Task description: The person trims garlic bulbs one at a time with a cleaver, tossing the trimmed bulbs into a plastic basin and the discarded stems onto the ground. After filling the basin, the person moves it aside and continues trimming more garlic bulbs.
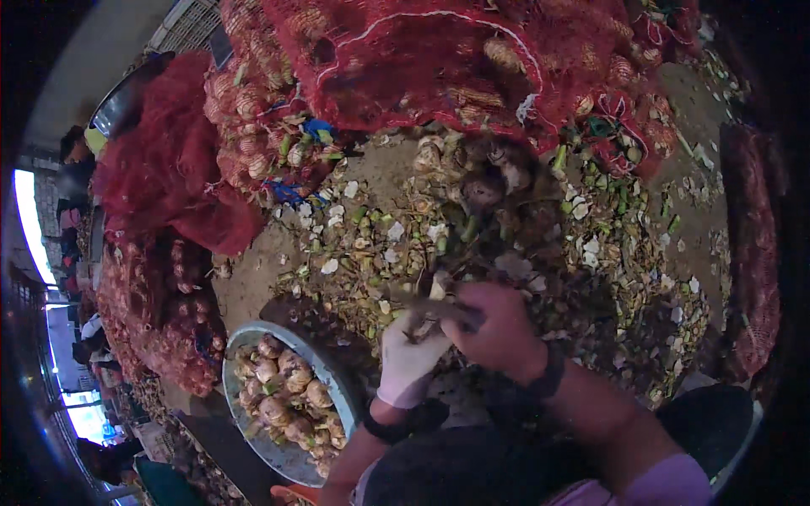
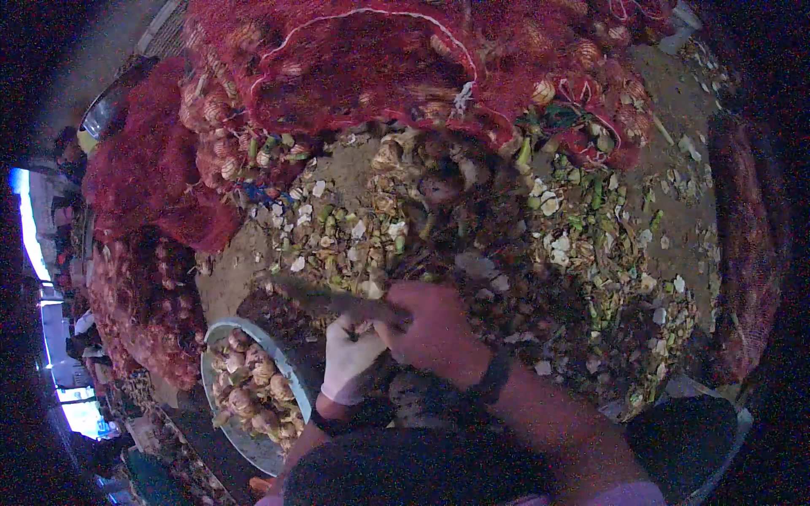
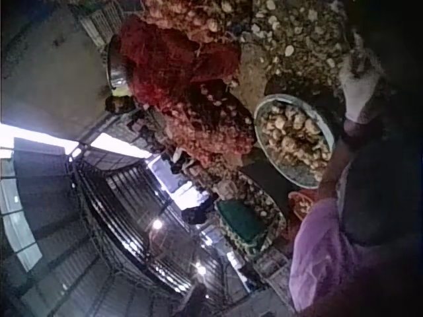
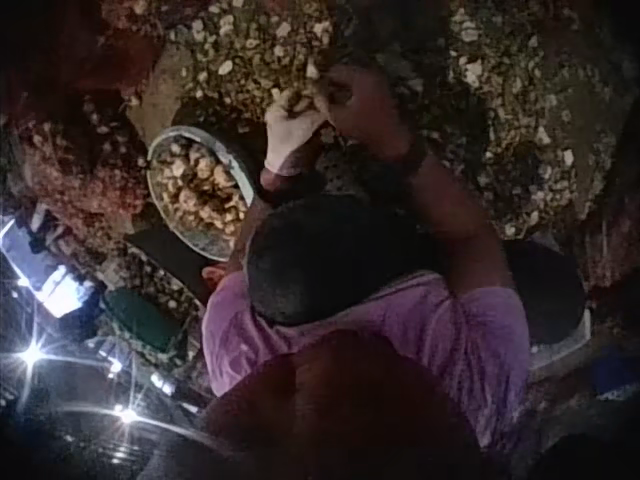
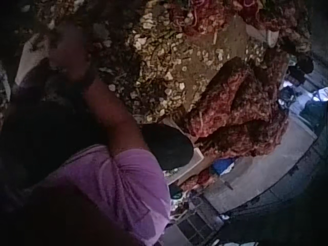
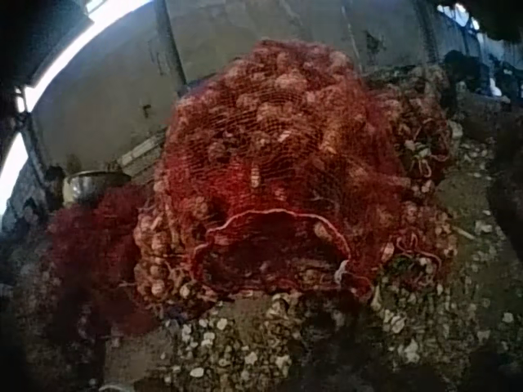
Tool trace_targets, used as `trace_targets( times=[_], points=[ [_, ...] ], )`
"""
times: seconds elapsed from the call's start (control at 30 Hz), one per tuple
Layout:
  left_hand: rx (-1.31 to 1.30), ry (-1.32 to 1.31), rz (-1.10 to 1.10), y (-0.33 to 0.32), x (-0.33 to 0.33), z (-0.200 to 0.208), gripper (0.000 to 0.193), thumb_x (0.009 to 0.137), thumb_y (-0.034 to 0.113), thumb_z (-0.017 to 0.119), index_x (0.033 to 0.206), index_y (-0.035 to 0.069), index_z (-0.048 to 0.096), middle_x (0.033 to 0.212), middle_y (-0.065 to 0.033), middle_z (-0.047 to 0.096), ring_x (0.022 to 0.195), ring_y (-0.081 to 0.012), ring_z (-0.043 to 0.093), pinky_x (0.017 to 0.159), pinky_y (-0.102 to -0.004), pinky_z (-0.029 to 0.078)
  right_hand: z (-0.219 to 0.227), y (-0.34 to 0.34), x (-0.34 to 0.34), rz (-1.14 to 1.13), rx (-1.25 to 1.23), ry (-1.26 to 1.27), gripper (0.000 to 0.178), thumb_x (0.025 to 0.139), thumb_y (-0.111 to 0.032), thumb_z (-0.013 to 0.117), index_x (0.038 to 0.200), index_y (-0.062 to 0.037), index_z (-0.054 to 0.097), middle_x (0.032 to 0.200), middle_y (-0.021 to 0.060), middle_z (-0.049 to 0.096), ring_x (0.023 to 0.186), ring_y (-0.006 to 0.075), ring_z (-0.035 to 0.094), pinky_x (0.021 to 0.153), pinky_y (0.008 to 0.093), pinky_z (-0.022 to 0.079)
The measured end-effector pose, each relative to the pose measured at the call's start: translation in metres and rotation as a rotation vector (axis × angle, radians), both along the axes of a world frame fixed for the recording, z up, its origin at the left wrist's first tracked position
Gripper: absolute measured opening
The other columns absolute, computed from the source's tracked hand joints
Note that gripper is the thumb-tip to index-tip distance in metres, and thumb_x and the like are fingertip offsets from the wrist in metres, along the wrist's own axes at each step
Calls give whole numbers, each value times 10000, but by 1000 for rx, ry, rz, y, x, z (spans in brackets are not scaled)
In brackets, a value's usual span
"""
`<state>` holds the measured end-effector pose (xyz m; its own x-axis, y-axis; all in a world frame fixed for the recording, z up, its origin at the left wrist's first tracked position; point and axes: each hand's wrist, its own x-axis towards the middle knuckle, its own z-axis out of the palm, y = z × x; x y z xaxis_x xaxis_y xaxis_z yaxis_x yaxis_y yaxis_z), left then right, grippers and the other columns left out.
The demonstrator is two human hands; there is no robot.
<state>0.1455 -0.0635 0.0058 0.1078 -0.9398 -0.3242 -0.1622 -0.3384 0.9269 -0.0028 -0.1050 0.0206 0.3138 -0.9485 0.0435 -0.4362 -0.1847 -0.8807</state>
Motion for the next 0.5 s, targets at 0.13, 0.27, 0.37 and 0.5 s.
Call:
trace_targets(
  times=[0.13, 0.27, 0.37, 0.5],
  points=[
    [-116, -595, 125, 20, 31, 50, 325, 700, 84, 707, 1001, -1, 620, 881, -92, 646, 813, -137, 591, 744, -287, 467, -60, -2, -33, -7, 115, 281, 264, 760, -306, 619, 883, -75, 650, 826, 162, 645, 750, 362, 614, 672, 428, 501],
    [-195, -1288, 51, 50, 96, 93, 417, 662, 113, 712, 1053, 15, 606, 1013, -153, 595, 921, -272, 576, 817, -363, 446, -90, -3, -50, -278, 411, 287, 301, 756, -275, 625, 952, -48, 650, 826, 160, 647, 751, 287, 615, 691, 379, 491],
    [-368, -874, -6, -22, 45, 66, 476, 664, 164, 710, 1107, 46, 585, 1067, -177, 570, 982, -330, 544, 864, -402, 423, -116, -15, -60, -515, 370, 134, 270, 747, -181, 649, 949, -2, 647, 769, 120, 658, 698, 175, 612, 669, 312, 483],
    [-398, -857, -458, -149, -19, -44, 630, 734, 149, 629, 1302, 45, 378, 1039, -237, 576, 984, -390, 537, 833, -438, 451, -81, -25, -59, -559, 318, -248, 236, 757, -161, 650, 912, 17, 649, 788, 62, 668, 713, 105, 584, 669, 313, 472]
  ],
)
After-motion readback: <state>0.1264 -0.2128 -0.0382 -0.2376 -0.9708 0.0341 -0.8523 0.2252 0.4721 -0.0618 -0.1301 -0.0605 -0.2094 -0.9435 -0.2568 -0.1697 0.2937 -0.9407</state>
